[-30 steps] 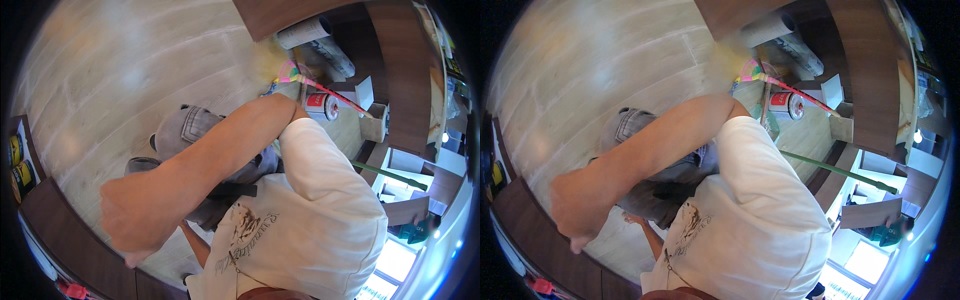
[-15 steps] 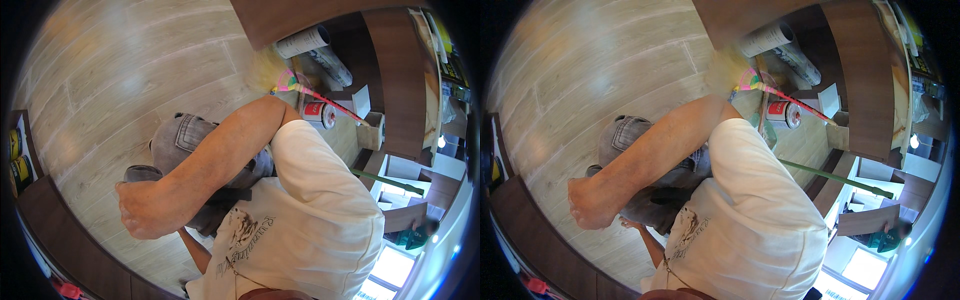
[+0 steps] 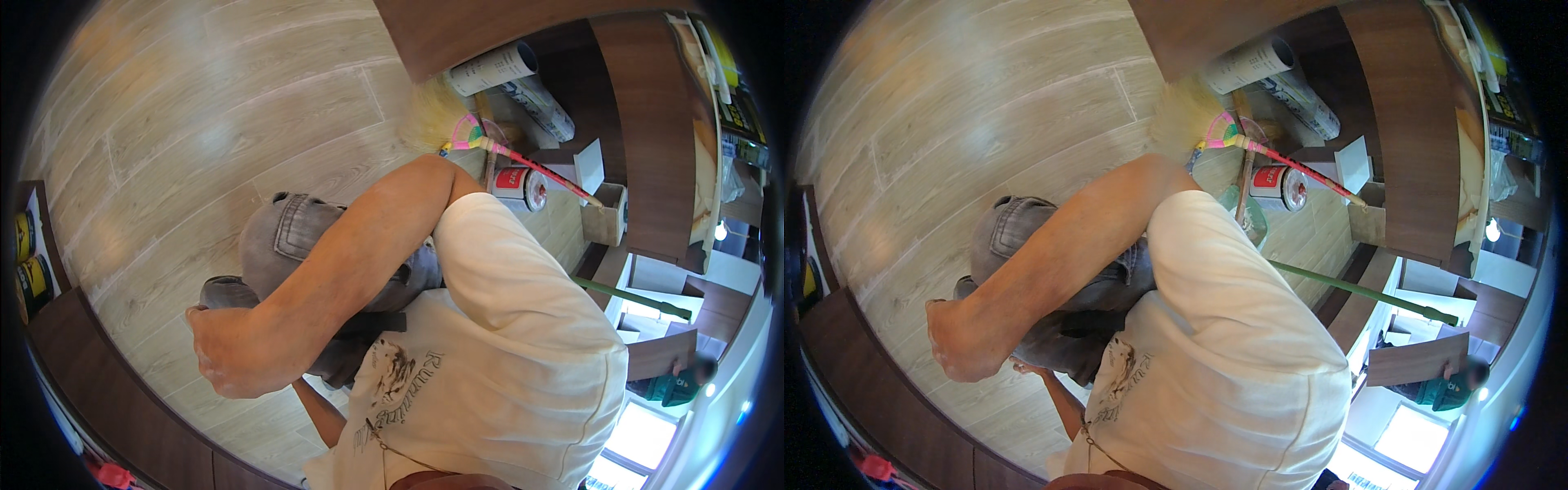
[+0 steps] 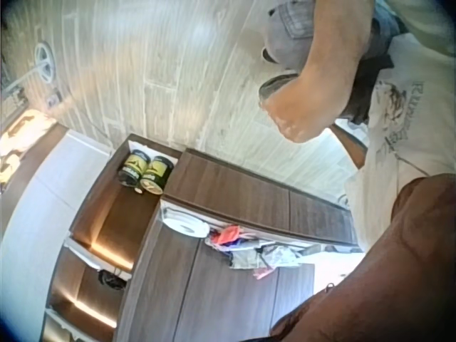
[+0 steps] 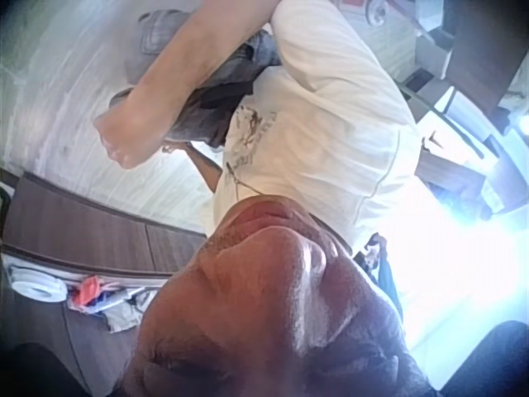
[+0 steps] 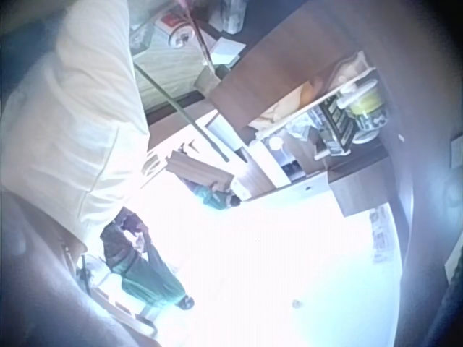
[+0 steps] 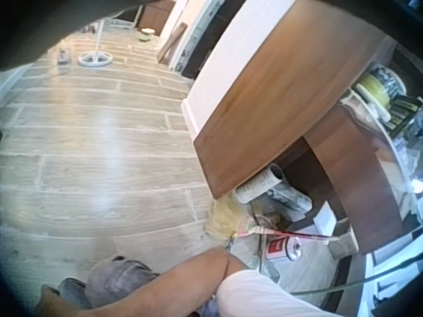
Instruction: The person kneels on the floor and uses a trowel to scoop grout from a plastic sheet, then spreads it into the gaps between floor tiles. They use a sponge to wipe the surface and clean the tiles, then walk to a bathroom to rinse the sponge before returning to the floor to continue cleaning.
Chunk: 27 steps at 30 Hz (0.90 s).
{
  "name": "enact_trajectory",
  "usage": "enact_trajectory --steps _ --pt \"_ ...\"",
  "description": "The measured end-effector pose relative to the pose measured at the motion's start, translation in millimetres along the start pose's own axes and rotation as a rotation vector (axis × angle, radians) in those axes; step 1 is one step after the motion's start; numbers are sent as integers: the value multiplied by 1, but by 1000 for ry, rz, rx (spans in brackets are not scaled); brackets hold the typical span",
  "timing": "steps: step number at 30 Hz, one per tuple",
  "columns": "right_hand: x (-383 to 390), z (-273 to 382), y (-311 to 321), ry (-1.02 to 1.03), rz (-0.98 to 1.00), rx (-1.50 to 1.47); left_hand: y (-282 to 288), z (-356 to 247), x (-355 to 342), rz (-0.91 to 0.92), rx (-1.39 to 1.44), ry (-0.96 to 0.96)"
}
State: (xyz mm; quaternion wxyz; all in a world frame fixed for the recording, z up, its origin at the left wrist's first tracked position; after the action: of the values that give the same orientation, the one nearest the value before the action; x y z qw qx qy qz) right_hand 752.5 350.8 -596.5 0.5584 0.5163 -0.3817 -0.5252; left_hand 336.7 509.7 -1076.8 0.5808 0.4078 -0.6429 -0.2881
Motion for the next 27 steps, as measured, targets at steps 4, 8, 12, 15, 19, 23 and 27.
enact_trajectory --steps 4,8,12,15,19,23,27 --pt "-9 -7 2 101 77 -131 -11 3 6 4 31 5" --pt "-28 0 9 275 268 -193 -33 30 30 -1 100 -10" --pt "-19 0 30 355 127 -349 -61 37 70 -104 -72 -275" --pt "-46 19 28 293 534 -374 -76 17 96 0 -109 -188" --pt "-56 66 9 480 613 -239 -62 -6 128 146 48 63" --pt "-50 126 -19 629 734 -107 -50 -11 143 116 286 107" --pt "-107 121 -18 819 869 -112 -38 -37 136 -13 366 99"
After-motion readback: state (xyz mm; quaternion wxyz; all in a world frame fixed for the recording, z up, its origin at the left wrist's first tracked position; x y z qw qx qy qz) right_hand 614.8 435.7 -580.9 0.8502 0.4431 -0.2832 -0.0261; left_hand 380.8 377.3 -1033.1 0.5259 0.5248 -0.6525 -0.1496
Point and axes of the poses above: each hand's wrist, its own x-axis away from the middle knuckle, its own y-axis out of the back of the hand, z = x × y, the point moved 6 cm from there along -x, towards the middle knuckle, and after that the axes turned 11 degrees about z, right-handed, at the moved point
